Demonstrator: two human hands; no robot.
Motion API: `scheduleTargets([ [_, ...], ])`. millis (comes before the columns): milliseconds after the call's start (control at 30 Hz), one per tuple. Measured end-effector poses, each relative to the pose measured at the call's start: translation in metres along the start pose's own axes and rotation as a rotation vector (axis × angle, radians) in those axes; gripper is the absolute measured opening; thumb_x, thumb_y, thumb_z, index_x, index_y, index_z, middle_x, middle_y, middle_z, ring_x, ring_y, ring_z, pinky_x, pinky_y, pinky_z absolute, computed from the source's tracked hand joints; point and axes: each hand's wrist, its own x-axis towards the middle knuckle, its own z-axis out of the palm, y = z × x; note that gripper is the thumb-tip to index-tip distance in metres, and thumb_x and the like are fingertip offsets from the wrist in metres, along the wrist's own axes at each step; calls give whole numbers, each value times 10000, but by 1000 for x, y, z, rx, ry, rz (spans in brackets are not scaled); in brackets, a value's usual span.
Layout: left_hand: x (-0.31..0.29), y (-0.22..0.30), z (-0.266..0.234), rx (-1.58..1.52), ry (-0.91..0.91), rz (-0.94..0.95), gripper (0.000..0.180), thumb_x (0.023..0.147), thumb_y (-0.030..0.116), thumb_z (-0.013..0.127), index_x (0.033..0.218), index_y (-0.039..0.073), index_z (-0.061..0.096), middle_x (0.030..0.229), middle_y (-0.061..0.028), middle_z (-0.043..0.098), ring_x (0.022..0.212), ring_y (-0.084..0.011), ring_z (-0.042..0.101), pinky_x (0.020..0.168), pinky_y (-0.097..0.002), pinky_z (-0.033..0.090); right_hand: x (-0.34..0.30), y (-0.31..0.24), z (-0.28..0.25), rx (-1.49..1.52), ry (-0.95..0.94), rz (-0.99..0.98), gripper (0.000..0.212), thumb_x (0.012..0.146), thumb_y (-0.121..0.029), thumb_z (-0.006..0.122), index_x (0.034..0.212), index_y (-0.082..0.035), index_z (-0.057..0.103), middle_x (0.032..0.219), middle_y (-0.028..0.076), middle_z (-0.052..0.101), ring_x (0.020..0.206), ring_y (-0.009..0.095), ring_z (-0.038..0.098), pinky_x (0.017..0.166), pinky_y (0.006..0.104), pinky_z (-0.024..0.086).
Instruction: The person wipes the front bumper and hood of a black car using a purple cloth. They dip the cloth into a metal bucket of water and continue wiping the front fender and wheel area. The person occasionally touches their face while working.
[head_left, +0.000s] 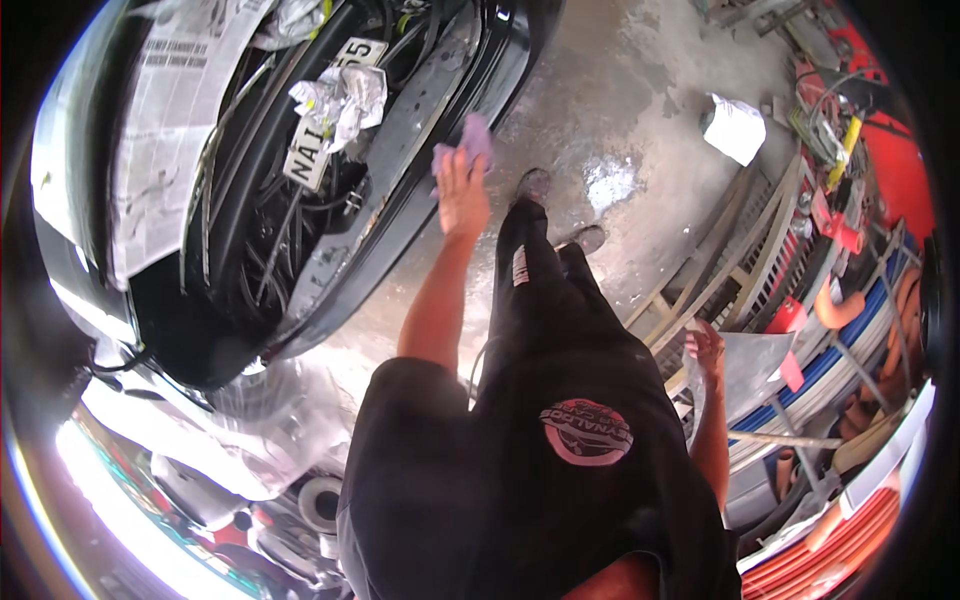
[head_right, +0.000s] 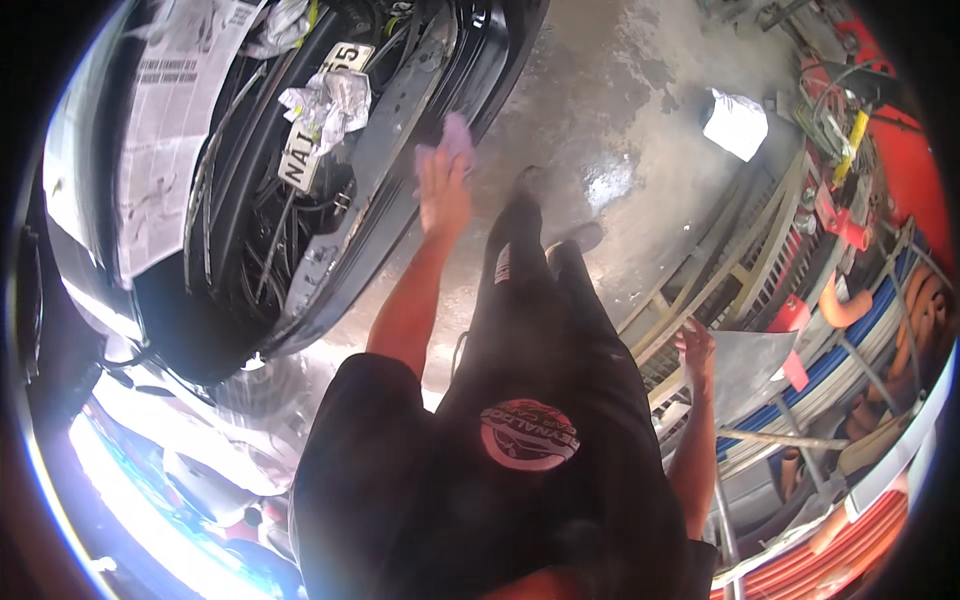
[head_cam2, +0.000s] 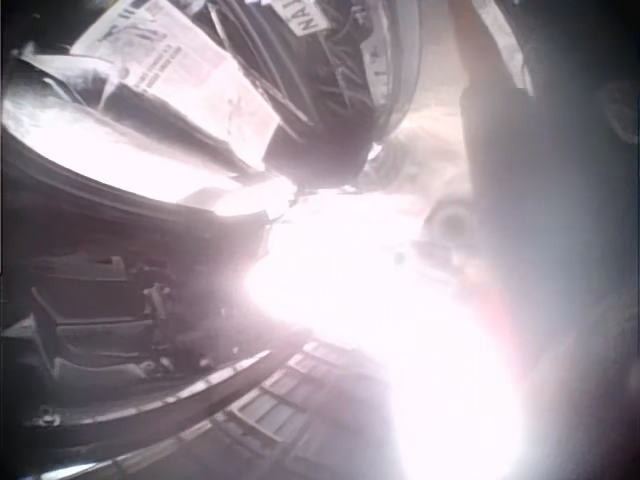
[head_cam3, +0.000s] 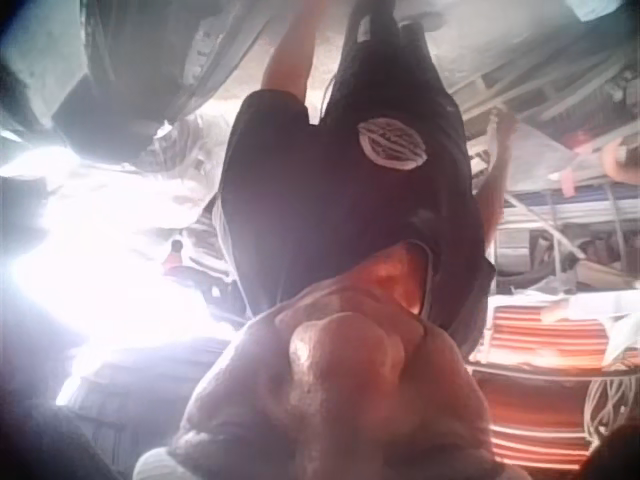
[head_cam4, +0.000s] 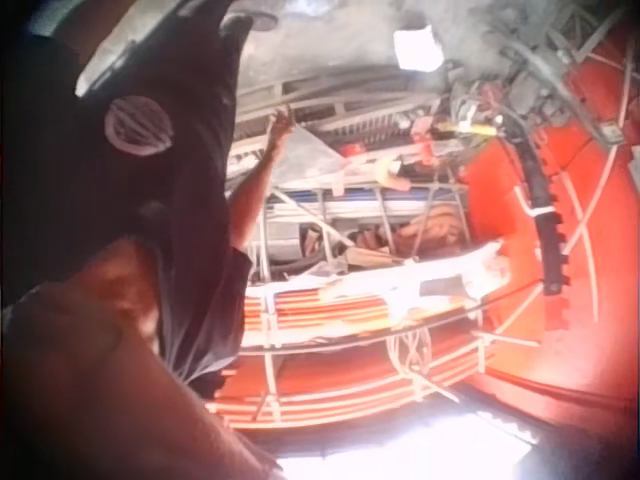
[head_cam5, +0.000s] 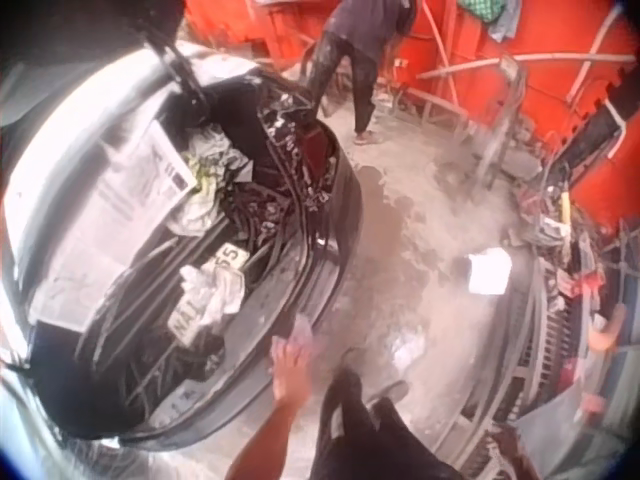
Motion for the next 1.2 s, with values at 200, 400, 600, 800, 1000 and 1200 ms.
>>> scheduleTargets([
  [200, -146, -100, 33, 110, 111, -285, 777, 873, 47, 651, 1602, 103, 388, 1664, -265, 305, 1541, -520, 264, 1273, -556, 274, 31, -2, -23, -53, -66, -117, 543, 1017, -312, 618, 1489, -46, 580, 1081, 137, 782, 889, 201, 759, 728, 335, 595],
  [400, -147, -96, 29, -34, 242, -621, 801, 885, 117, 702, 1608, 60, 362, 1632, -316, 308, 1497, -605, 276, 1232, -581, 345, 23, 5, -12, -103, -124, -141, 549, 1023, -333, 612, 1484, -37, 583, 1072, 115, 787, 849, 195, 763, 711, 319, 590],
  [600, -77, -19, 14, 86, 221, -513, 693, 886, 124, 680, 1542, 55, 467, 1486, -262, 422, 1333, -517, 456, 1109, -574, 463, 17, 53, -20, -43, -16, -106, 492, 992, -253, 597, 1425, -24, 628, 943, 113, 775, 767, 190, 751, 642, 308, 578],
  [800, 34, 21, 7, 97, 12, -366, 606, 829, 85, 731, 1414, 111, 577, 1413, -187, 498, 1271, -468, 516, 1042, -516, 516, -5, 57, 7, 146, 125, -32, 469, 983, -201, 597, 1413, -14, 630, 923, 120, 765, 739, 193, 736, 609, 336, 574],
  [1000, 107, 58, -27, 235, 8, -71, 552, 791, 149, 814, 1311, 152, 630, 1327, -154, 540, 1206, -452, 560, 972, -508, 528, 7, 59, 69, 373, 71, -61, 531, 1044, -319, 572, 1492, -36, 553, 974, 98, 745, 718, 157, 685, 600, 311, 537],
  [1200, 214, 78, -65, -302, 25, -97, 310, 881, 225, 763, 1178, 138, 763, 1249, -178, 634, 1141, -398, 634, 965, -486, 525, -3, 28, 123, 579, 205, -64, 471, 1001, -176, 593, 1387, 93, 597, 893, 146, 740, 717, 199, 713, 633, 322, 589],
])
